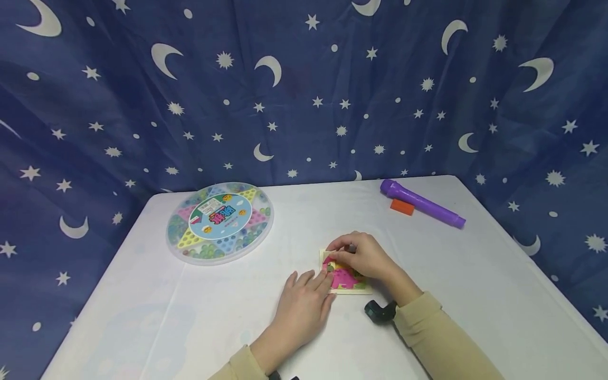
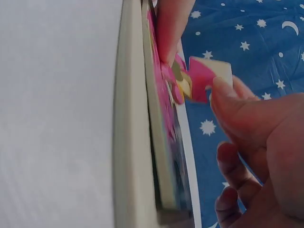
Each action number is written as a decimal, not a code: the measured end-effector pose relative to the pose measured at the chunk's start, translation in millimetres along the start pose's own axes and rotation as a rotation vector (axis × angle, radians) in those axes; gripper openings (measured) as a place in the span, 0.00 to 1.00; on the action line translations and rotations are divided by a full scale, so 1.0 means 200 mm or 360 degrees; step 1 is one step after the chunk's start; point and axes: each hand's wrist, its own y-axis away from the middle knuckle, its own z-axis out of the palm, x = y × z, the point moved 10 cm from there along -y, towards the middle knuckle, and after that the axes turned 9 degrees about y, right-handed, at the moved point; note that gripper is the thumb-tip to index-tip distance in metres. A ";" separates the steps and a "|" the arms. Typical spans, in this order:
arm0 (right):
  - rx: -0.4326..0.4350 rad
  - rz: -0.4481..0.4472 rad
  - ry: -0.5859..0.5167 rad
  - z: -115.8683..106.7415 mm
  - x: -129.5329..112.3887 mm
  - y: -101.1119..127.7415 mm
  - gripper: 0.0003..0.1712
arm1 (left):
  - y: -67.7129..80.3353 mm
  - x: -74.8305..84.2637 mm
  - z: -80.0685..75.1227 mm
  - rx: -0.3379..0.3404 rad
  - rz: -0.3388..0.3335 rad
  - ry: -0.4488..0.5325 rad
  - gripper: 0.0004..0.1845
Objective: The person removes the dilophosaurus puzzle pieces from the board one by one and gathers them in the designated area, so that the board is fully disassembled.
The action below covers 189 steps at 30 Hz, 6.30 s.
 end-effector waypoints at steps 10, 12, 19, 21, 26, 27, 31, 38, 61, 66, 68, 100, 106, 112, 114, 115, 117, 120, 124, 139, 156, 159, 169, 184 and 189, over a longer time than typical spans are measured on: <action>-0.0063 -0.0045 -0.0127 0.02 0.01 -0.01 0.06 | 0.02 -0.01 0.02 -0.0043 -0.0041 -0.0022 0.23; -0.0079 -0.0036 -0.0147 0.03 0.01 -0.01 0.06 | 0.02 -0.01 0.02 -0.0042 -0.0040 -0.0029 0.23; -0.0088 -0.0016 -0.0164 0.04 0.01 -0.02 0.05 | 0.02 0.00 0.01 -0.0005 -0.0008 -0.0064 0.23; -0.0076 -0.0004 -0.0153 0.04 0.01 -0.02 0.05 | 0.02 0.00 0.01 0.0000 -0.0005 -0.0068 0.23; -0.0044 0.0053 -0.0143 0.04 0.02 -0.01 0.05 | 0.01 0.00 0.01 -0.0007 -0.0002 -0.0058 0.23; -0.0038 0.0058 -0.0147 0.04 0.02 -0.01 0.04 | 0.00 0.00 0.01 -0.0008 -0.0002 -0.0057 0.23; -0.0040 0.0050 -0.0162 0.03 0.04 0.00 0.03 | -0.01 0.01 0.02 -0.0019 -0.0002 -0.0060 0.24; -0.0009 -0.0191 -0.0211 -0.10 -0.05 0.01 0.06 | -0.02 0.02 0.02 -0.0007 0.0026 -0.0069 0.24; 0.0192 0.0537 0.0085 -0.38 0.48 0.16 0.14 | 0.02 -0.04 -0.05 0.0275 0.0015 0.0160 0.17; 0.0175 0.0536 0.0135 -0.37 0.53 0.17 0.15 | 0.02 -0.04 -0.05 0.0278 0.0005 0.0192 0.17; 0.0204 0.0522 0.0159 -0.37 0.54 0.16 0.14 | 0.02 -0.04 -0.05 0.0290 0.0007 0.0200 0.17; 0.0213 0.0291 0.0237 -0.28 0.27 0.10 0.06 | 0.01 -0.05 -0.04 0.0267 -0.0027 0.0293 0.17; 0.0114 0.0198 0.0254 -0.19 0.16 0.09 0.06 | 0.02 -0.05 -0.02 0.0246 -0.0031 0.0314 0.17; 0.0008 0.0051 0.0301 -0.11 0.05 0.08 0.10 | 0.02 -0.05 -0.01 0.0212 -0.0023 0.0309 0.19; 0.0013 0.0016 0.0354 -0.10 0.04 0.08 0.11 | 0.02 -0.06 -0.01 0.0205 -0.0022 0.0304 0.19; 0.0022 0.0007 0.0383 -0.09 0.03 0.08 0.11 | 0.02 -0.06 -0.01 0.0206 -0.0021 0.0303 0.19; 0.0042 -0.0003 0.0426 -0.09 0.03 0.08 0.12 | 0.02 -0.05 -0.01 0.0212 -0.0019 0.0299 0.19; 0.0038 0.0007 0.0429 -0.09 0.03 0.08 0.12 | 0.01 -0.05 -0.01 0.0222 -0.0008 0.0289 0.19; 0.0030 -0.0077 0.0408 -0.07 0.00 0.07 0.11 | 0.01 -0.04 -0.02 0.0228 0.0005 0.0282 0.19; -0.0120 -0.0115 0.0426 0.00 -0.04 0.04 0.09 | 0.01 -0.03 -0.02 0.0246 0.0038 0.0280 0.18; -0.0182 -0.0082 0.0526 0.02 -0.05 0.02 0.14 | 0.00 -0.03 0.03 0.0121 0.0011 0.0135 0.18; -0.0196 -0.0099 0.0530 0.02 -0.05 0.02 0.15 | -0.01 -0.03 0.04 0.0065 -0.0010 0.0088 0.20; -0.0193 -0.0087 0.0488 0.01 -0.04 0.02 0.17 | -0.03 -0.01 0.07 -0.0034 -0.0034 0.0043 0.22; -0.0195 -0.0147 0.0480 -0.01 -0.07 0.03 0.16 | -0.02 -0.01 0.05 -0.0012 -0.0026 0.0014 0.21; -0.0189 -0.0168 0.0501 -0.01 -0.08 0.04 0.18 | -0.02 -0.01 0.05 -0.0009 -0.0030 0.0017 0.21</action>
